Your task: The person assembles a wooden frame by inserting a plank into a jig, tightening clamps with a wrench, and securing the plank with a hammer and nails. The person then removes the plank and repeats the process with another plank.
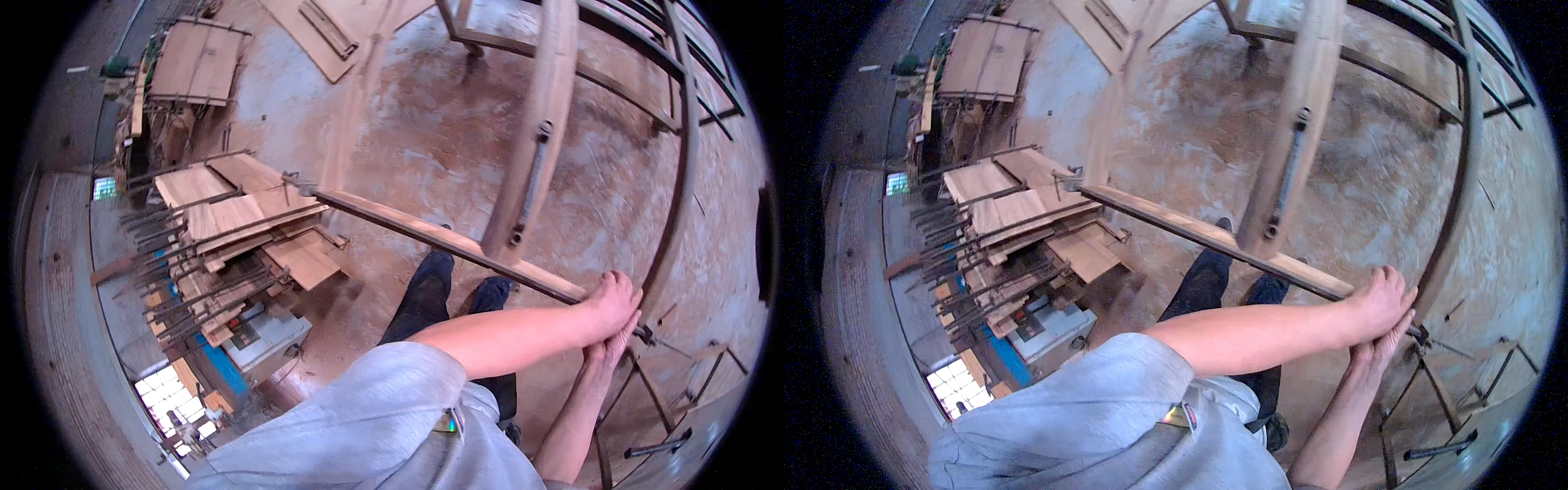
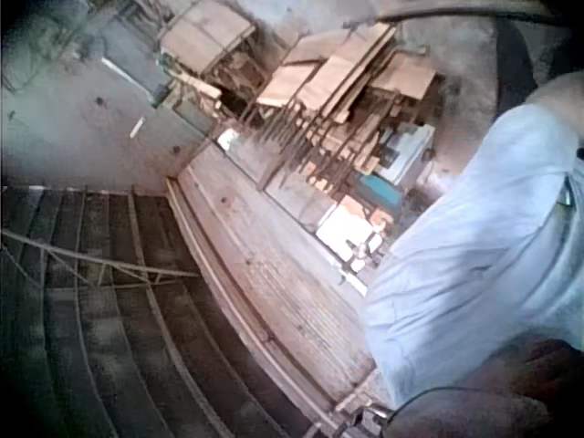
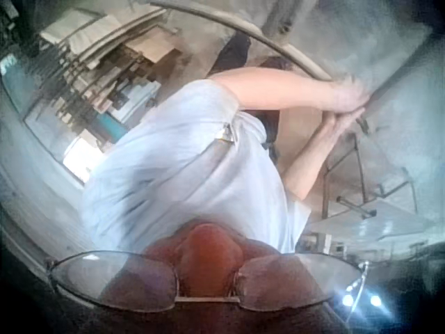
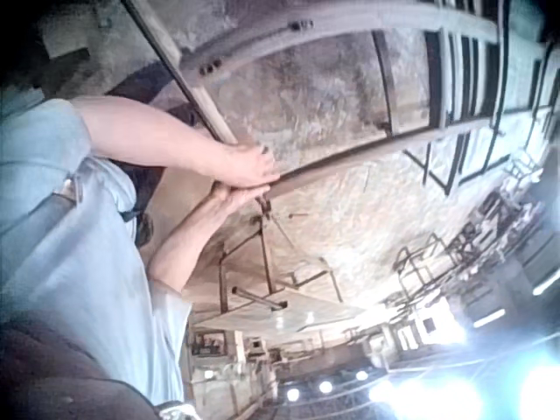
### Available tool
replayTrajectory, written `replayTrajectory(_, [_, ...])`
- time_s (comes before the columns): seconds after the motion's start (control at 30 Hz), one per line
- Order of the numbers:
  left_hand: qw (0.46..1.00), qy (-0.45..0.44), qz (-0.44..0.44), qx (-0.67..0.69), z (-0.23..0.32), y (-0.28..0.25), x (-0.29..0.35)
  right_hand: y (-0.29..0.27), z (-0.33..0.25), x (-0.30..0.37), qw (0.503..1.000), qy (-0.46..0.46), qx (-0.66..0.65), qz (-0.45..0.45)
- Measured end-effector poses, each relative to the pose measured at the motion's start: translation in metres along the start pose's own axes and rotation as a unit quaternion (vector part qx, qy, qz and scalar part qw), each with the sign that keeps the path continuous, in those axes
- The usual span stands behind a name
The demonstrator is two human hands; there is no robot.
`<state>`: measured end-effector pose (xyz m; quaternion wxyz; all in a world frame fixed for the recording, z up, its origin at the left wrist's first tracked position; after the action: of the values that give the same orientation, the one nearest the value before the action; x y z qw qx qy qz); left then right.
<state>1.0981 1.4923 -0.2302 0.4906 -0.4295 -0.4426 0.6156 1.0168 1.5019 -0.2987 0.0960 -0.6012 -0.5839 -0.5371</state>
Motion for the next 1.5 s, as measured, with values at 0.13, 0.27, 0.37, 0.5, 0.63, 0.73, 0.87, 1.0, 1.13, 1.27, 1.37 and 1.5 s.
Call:
replayTrajectory(0.13, [0.964, 0.020, -0.094, 0.248, -0.072, -0.082, 0.047, -0.025, -0.001, -0.012, 0.995, 0.012, -0.040, 0.090])
replayTrajectory(0.27, [0.909, -0.268, 0.044, 0.317, -0.268, -0.170, 0.170, -0.020, 0.000, -0.005, 0.981, -0.038, -0.042, 0.187])
replayTrajectory(0.37, [0.772, -0.583, 0.084, 0.238, -0.402, -0.204, 0.297, -0.009, 0.002, -0.001, 0.970, -0.071, -0.013, 0.232])
replayTrajectory(0.5, [0.730, -0.669, -0.080, -0.116, -0.526, -0.198, 0.458, -0.007, 0.006, -0.011, 0.959, -0.102, 0.001, 0.266])
replayTrajectory(0.63, [0.514, -0.776, -0.053, 0.363, -0.528, -0.133, 0.484, -0.005, -0.001, -0.009, 0.940, -0.174, 0.042, 0.291])
replayTrajectory(0.73, [0.487, -0.763, -0.083, 0.417, -0.530, -0.125, 0.464, -0.010, -0.001, -0.015, 0.947, -0.161, 0.042, 0.274])
replayTrajectory(0.87, [0.468, -0.734, -0.140, 0.472, -0.535, -0.115, 0.454, -0.011, -0.001, -0.017, 0.954, -0.146, 0.052, 0.255])
replayTrajectory(1.0, [0.397, -0.731, -0.206, 0.515, -0.550, -0.093, 0.471, -0.013, -0.001, -0.018, 0.943, -0.158, 0.072, 0.284])
replayTrajectory(1.13, [0.472, -0.678, -0.020, 0.563, -0.561, -0.083, 0.461, -0.023, -0.009, -0.024, 0.943, -0.158, 0.067, 0.286])
replayTrajectory(1.27, [0.466, -0.553, 0.180, 0.667, -0.545, -0.085, 0.450, -0.010, -0.005, -0.011, 0.928, -0.183, 0.095, 0.311])
replayTrajectory(1.37, [0.486, -0.591, 0.055, 0.642, -0.550, -0.087, 0.450, -0.017, -0.007, -0.014, 0.933, -0.176, 0.073, 0.305])
replayTrajectory(1.5, [0.525, -0.672, -0.108, 0.511, -0.582, -0.089, 0.436, -0.008, 0.000, -0.015, 0.935, -0.166, 0.082, 0.304])
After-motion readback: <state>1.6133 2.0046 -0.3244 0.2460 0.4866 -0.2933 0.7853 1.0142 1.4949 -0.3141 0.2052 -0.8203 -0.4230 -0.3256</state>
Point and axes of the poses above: each hand's wrist, its own x-axis away from the middle knuckle, its own y-axis out of the palm, z = x × y, the point moved 8 cm from there along -x, towards the middle knuckle, and after that the axes turned 5 degrees about -x, right-handed, at the moved point
